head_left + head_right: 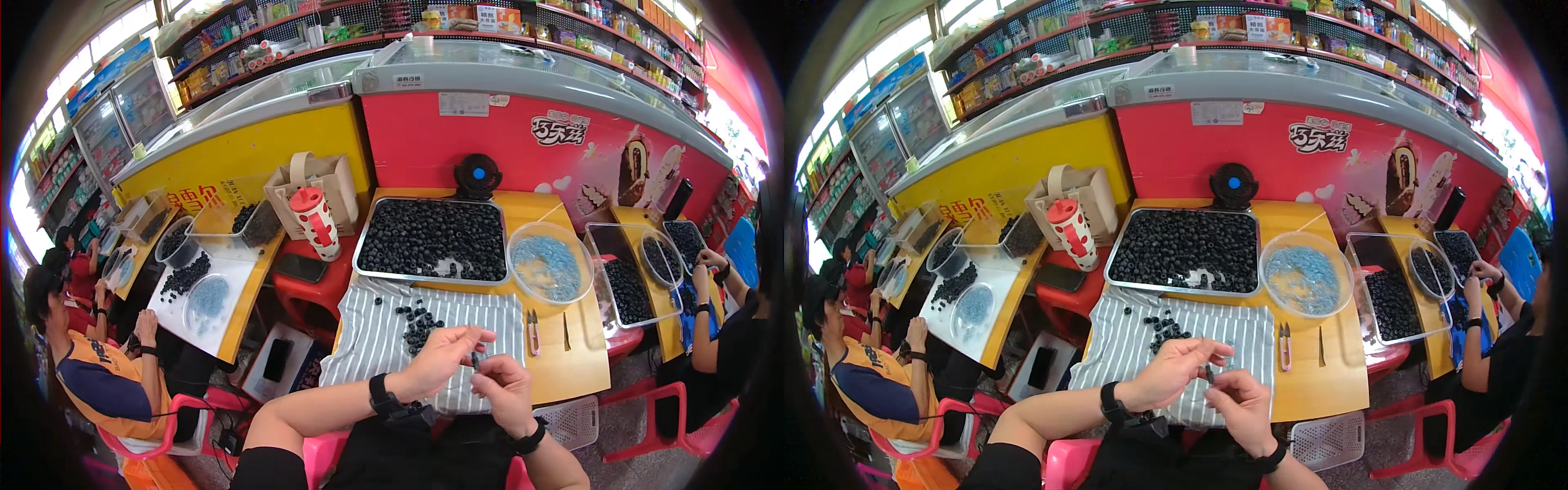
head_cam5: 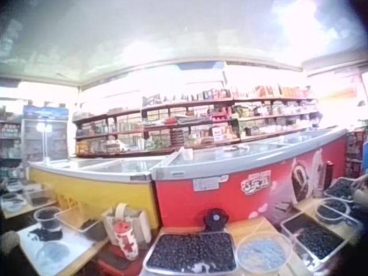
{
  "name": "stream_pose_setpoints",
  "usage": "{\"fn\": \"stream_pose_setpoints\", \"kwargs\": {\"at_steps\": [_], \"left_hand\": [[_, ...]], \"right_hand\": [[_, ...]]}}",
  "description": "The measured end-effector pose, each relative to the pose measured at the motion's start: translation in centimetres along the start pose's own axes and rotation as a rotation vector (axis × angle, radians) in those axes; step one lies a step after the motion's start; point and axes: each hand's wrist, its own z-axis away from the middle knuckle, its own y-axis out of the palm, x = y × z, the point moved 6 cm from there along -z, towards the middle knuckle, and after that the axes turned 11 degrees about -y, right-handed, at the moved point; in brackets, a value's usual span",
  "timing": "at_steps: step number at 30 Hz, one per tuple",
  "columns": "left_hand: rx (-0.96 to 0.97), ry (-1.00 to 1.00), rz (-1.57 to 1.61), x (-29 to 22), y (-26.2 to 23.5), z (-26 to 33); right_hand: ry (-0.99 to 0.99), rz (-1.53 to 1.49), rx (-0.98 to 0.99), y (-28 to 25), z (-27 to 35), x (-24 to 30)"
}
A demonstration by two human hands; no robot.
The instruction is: Assembling small black plastic parts by hand at a workstation in a manufacturing environment.
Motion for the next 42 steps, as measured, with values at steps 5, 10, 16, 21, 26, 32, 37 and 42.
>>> {"fn": "stream_pose_setpoints", "kwargs": {"at_steps": [5, 10, 16, 21, 26, 32, 37, 42], "left_hand": [[-0.278, 0.25, -0.381, -10.3, -8.1, 2.9], [-1.096, 0.728, -0.967, -25.2, -25.9, 8.0], [-1.185, 0.737, -0.52, -31.9, -44.6, 8.0], [-1.189, 0.602, -0.403, -31.3, -49.3, 4.4], [-1.201, 0.411, -0.417, -28.9, -51.8, 1.1], [-1.167, 0.361, -0.52, -27.0, -49.4, 0.4], [-1.163, 0.278, -0.556, -27.3, -46.1, 2.9], [-0.989, 0.379, -0.596, -27.5, -37.9, 6.9]], "right_hand": [[-0.132, 0.258, 0.041, -2.0, -1.0, -1.7], [-0.037, 0.327, -0.091, -6.1, -0.1, -3.2], [-0.06, 0.462, -0.049, -7.0, 0.5, -3.9], [-0.094, 0.631, -0.068, -5.8, -0.4, -2.8], [-0.108, 0.673, -0.098, -5.6, -0.4, -3.2], [-0.071, 0.663, -0.137, -5.9, 0.3, -3.3], [-0.105, 0.656, -0.097, -6.3, 0.3, -3.3], [-0.192, 0.713, 0.002, -5.8, -0.3, -3.0]]}}
